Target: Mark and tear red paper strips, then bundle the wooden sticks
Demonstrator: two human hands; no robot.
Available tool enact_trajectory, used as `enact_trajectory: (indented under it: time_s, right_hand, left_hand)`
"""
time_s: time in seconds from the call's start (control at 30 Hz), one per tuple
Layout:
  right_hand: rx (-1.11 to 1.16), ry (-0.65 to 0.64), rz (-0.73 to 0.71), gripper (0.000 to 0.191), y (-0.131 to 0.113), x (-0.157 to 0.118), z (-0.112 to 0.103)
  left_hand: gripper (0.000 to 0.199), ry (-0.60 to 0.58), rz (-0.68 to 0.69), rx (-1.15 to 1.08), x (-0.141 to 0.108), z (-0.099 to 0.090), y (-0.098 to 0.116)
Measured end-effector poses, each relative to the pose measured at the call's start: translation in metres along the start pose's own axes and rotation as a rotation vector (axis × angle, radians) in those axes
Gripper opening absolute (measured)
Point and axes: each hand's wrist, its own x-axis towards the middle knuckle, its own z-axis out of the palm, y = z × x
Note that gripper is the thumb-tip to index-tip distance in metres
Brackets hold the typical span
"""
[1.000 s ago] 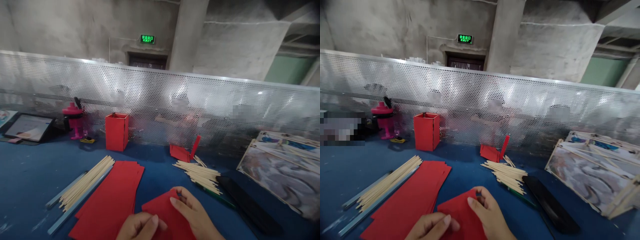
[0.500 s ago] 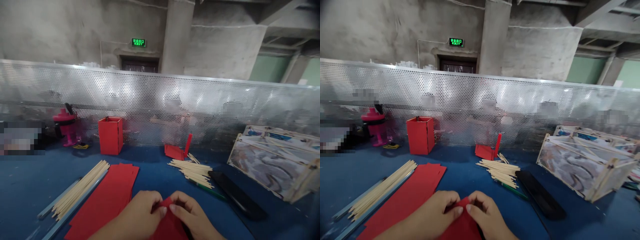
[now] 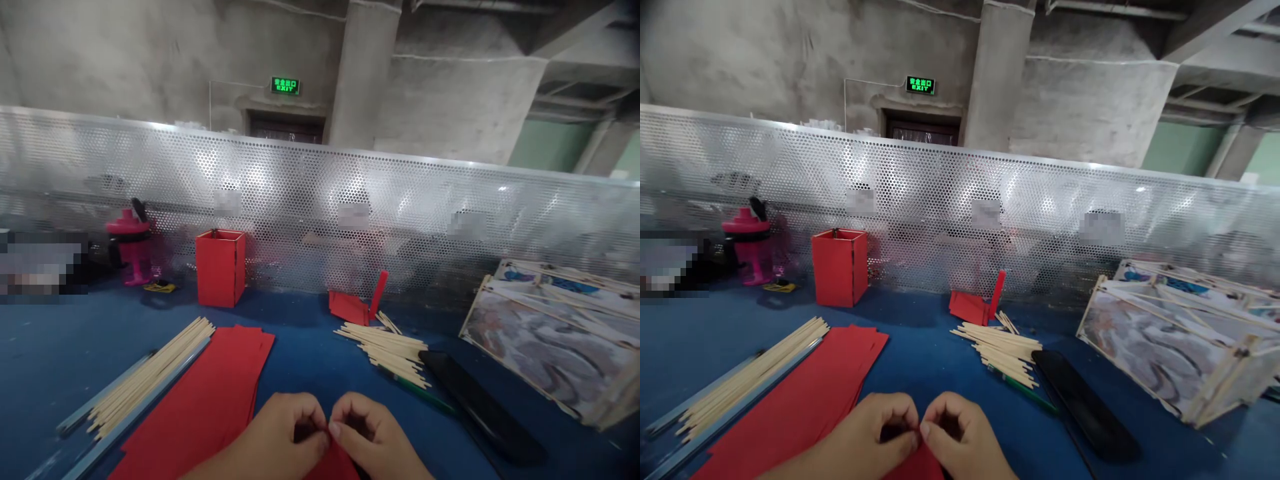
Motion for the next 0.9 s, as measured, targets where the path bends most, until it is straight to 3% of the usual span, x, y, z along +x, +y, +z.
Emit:
enact_trajectory:
  time_s: [0.4, 0.9]
  right_hand:
    - [0.008, -0.009, 0.094, 0.02, -0.007, -0.001, 0.001]
    - [0.013, -0.045, 0.082, 0.02, -0.005, -0.001, 0.001]
  left_hand:
    - [0.015, -0.054, -0.002, -0.142, 0.003, -0.003, -0.006]
    - [0.011, -0.046, -0.011, -0.172, 0.003, 0.003, -0.012]
